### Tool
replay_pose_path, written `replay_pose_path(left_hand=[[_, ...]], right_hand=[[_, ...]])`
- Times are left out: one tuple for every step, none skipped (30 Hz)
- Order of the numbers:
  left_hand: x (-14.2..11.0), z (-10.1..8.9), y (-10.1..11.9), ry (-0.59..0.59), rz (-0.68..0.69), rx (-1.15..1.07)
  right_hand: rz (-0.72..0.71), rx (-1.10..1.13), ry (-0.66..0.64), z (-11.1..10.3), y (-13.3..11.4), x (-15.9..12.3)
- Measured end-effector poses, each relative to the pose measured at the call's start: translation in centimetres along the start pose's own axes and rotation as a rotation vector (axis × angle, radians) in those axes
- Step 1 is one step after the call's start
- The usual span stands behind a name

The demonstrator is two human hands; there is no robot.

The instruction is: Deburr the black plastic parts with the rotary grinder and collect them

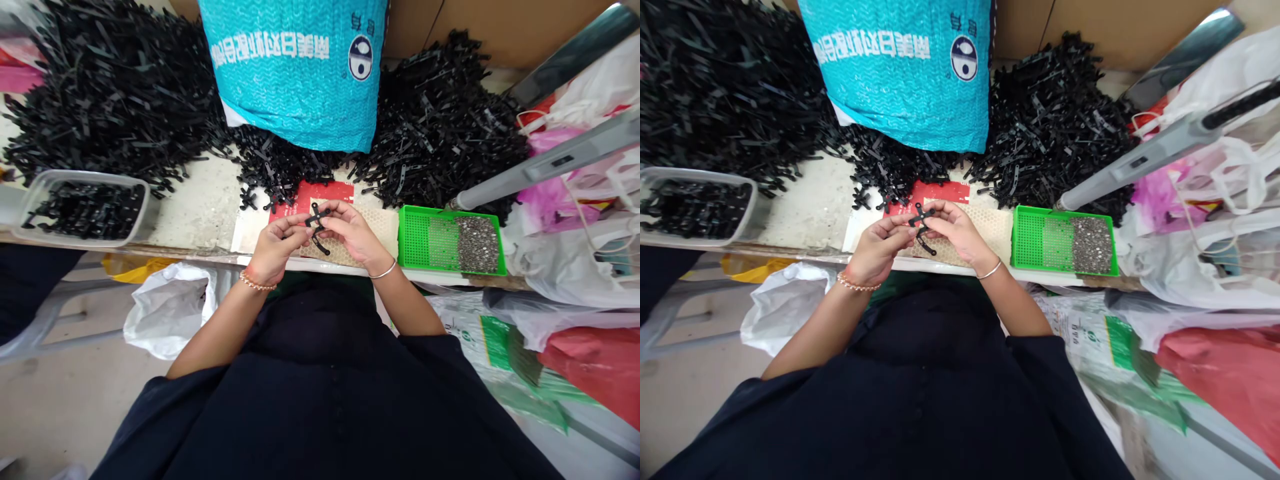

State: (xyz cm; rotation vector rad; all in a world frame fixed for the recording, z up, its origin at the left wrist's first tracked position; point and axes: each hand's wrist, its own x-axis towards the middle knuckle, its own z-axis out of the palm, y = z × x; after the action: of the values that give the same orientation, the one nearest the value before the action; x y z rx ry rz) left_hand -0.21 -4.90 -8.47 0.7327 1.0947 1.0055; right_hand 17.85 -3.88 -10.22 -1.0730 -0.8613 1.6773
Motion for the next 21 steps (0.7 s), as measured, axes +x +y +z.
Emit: replay_pose_path(left_hand=[[0.00, 0.03, 0.01, 0.002, 0.002, 0.001], [0.00, 0.07, 0.01, 0.004, 0.006, 0.004], [0.00, 0.11, 0.01, 0.007, 0.012, 0.007], [0.00, 0.13, 0.02, 0.007, 0.016, 0.010], [-0.01, 0.15, 0.05, 0.005, 0.019, 0.010], [-0.01, 0.14, 0.08, 0.001, 0.022, 0.010], [-0.02, 0.12, 0.14, -0.004, 0.023, 0.010], [-0.03, 0.07, 0.21, -0.009, 0.021, 0.011], [-0.05, 0.02, 0.29, -0.016, 0.018, 0.014], [-0.07, -0.04, 0.37, -0.023, 0.014, 0.018], [-0.09, -0.11, 0.45, -0.028, 0.009, 0.021], [-0.10, -0.17, 0.51, -0.034, 0.003, 0.021], [-0.11, -0.22, 0.56, -0.038, -0.001, 0.018], [-0.09, -0.27, 0.57, -0.040, -0.001, 0.012], [-0.04, -0.30, 0.56, -0.040, 0.002, 0.004], [0.03, -0.31, 0.52, -0.035, 0.009, -0.004], [0.12, -0.30, 0.45, -0.023, 0.019, -0.011], [0.20, -0.25, 0.36, -0.005, 0.029, -0.014], [0.27, -0.17, 0.26, 0.018, 0.035, -0.014], [0.30, -0.05, 0.15, 0.045, 0.038, -0.013], [0.28, 0.11, 0.04, 0.071, 0.037, -0.012]], right_hand=[[0.005, 0.009, 0.005, -0.01, -0.04, -0.01], [0.011, 0.015, 0.007, -0.04, -0.08, -0.01], [0.016, 0.019, 0.008, -0.08, -0.10, -0.01], [0.020, 0.022, 0.006, -0.14, -0.12, 0.00], [0.022, 0.022, 0.001, -0.20, -0.12, 0.00], [0.022, 0.020, -0.007, -0.26, -0.10, 0.00], [0.019, 0.014, -0.015, -0.32, -0.07, 0.00], [0.015, 0.005, -0.024, -0.37, -0.03, 0.00], [0.010, -0.005, -0.032, -0.41, 0.03, 0.00], [0.009, -0.015, -0.040, -0.43, 0.10, 0.01], [0.009, -0.023, -0.044, -0.44, 0.16, 0.03], [0.012, -0.027, -0.047, -0.44, 0.21, 0.06], [0.013, -0.025, -0.048, -0.41, 0.24, 0.10], [0.014, -0.017, -0.047, -0.38, 0.25, 0.13], [0.012, -0.005, -0.045, -0.34, 0.22, 0.14], [0.010, 0.009, -0.041, -0.29, 0.15, 0.14], [0.009, 0.023, -0.038, -0.24, 0.05, 0.10], [0.010, 0.033, -0.035, -0.18, -0.06, 0.01], [0.012, 0.037, -0.030, -0.11, -0.17, -0.13], [0.017, 0.032, -0.022, -0.02, -0.27, -0.31], [0.019, 0.019, -0.007, 0.08, -0.33, -0.54]])
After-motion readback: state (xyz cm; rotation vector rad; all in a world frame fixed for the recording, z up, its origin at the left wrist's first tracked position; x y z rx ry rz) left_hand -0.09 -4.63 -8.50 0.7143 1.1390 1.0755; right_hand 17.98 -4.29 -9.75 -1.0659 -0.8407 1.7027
